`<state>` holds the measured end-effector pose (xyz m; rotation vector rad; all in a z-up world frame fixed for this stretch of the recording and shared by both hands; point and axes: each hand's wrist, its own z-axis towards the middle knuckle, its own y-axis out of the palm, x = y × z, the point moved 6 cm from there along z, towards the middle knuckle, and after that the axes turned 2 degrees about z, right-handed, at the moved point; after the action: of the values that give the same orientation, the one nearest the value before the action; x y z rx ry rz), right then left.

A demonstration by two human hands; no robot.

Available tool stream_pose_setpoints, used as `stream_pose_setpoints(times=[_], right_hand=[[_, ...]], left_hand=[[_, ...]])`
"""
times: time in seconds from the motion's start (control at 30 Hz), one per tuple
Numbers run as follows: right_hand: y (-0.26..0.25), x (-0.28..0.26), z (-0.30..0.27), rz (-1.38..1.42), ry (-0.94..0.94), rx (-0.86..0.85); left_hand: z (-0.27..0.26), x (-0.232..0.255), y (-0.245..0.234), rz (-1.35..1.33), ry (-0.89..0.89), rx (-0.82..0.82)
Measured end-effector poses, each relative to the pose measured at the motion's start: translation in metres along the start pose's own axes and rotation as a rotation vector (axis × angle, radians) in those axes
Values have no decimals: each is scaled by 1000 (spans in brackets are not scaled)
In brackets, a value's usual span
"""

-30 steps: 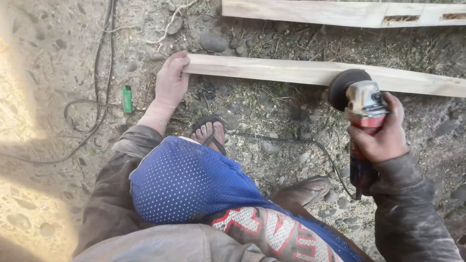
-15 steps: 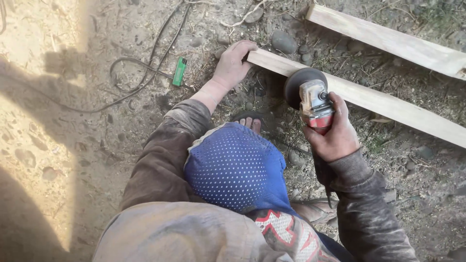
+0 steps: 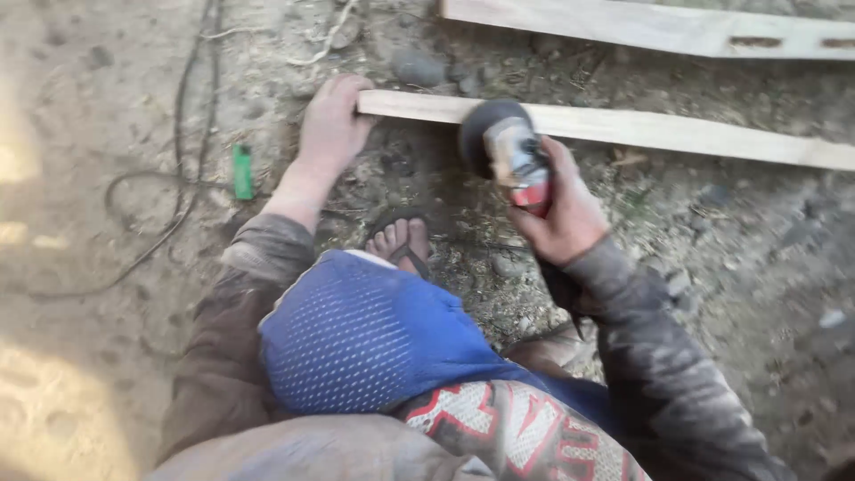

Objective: Sanding wooden planks with an angle grinder

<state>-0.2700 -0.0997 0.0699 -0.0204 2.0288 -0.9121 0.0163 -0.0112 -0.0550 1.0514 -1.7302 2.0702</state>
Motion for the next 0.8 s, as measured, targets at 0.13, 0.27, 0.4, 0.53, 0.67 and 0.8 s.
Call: stream_pose_setpoints(times=[0.13, 0.27, 0.4, 0.53, 0.67, 0.8], right_hand=[[-6, 33, -12, -24, 4, 88], [-46, 108, -49, -98, 36, 272], [-96, 164, -67, -54, 519, 401], [-140, 247, -99, -62, 637, 518], [-157, 279, -123, -37, 685, 669], [-126, 203, -84, -1, 507, 663]], left_hand=[[-22, -23, -12, 106, -126, -35], [-9, -5, 3, 224, 79, -67], [-15, -30, 17, 356, 342, -49], [-13, -27, 10, 467, 337, -78], [-2, -5, 5, 815, 377, -70], [22, 26, 26, 929, 532, -38]])
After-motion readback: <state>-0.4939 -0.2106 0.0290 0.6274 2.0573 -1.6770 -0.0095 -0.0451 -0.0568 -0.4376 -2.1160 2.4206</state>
